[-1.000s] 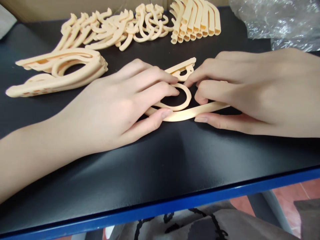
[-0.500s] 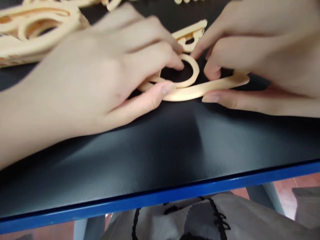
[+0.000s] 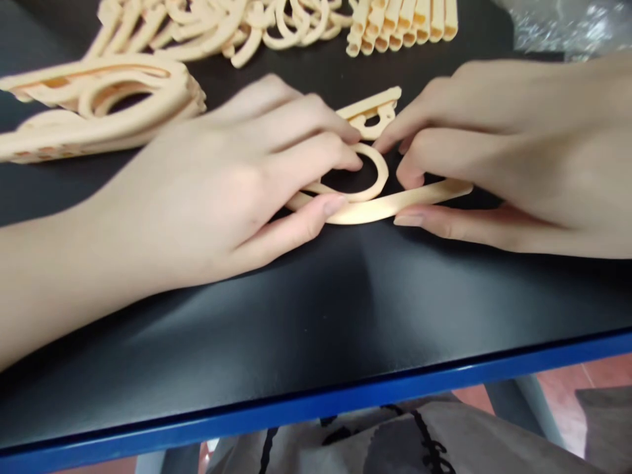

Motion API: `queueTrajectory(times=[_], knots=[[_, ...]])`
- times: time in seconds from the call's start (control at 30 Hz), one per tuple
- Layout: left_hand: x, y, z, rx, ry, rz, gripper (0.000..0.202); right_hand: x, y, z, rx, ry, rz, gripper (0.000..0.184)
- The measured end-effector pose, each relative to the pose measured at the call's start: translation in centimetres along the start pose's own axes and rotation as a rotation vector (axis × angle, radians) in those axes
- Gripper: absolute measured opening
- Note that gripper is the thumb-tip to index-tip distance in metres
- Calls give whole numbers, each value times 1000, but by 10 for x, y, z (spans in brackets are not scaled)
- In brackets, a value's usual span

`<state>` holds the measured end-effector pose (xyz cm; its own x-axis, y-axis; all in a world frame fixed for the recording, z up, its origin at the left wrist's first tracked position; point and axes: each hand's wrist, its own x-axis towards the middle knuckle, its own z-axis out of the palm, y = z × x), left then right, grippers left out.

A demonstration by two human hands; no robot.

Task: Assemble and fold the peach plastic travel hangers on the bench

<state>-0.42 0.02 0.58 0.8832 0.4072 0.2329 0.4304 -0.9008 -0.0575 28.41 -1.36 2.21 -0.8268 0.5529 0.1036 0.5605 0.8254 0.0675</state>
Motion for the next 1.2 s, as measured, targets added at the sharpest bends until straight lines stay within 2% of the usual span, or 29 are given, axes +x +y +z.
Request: queueTrajectory(times=[0.1, 0.3, 0.73, 1.2], knots=[[0, 2, 0, -13, 15, 18, 41, 2, -3, -1, -112, 49, -83, 40], [2, -1, 4, -79, 62, 23, 39, 4, -5, -3, -101, 86, -156, 36], [2, 0, 3, -70, 66, 58, 39, 5, -5, -3, -89, 98, -174, 35], [1, 1, 3, -80, 79, 39, 39, 5, -3, -3, -99, 81, -182, 36]])
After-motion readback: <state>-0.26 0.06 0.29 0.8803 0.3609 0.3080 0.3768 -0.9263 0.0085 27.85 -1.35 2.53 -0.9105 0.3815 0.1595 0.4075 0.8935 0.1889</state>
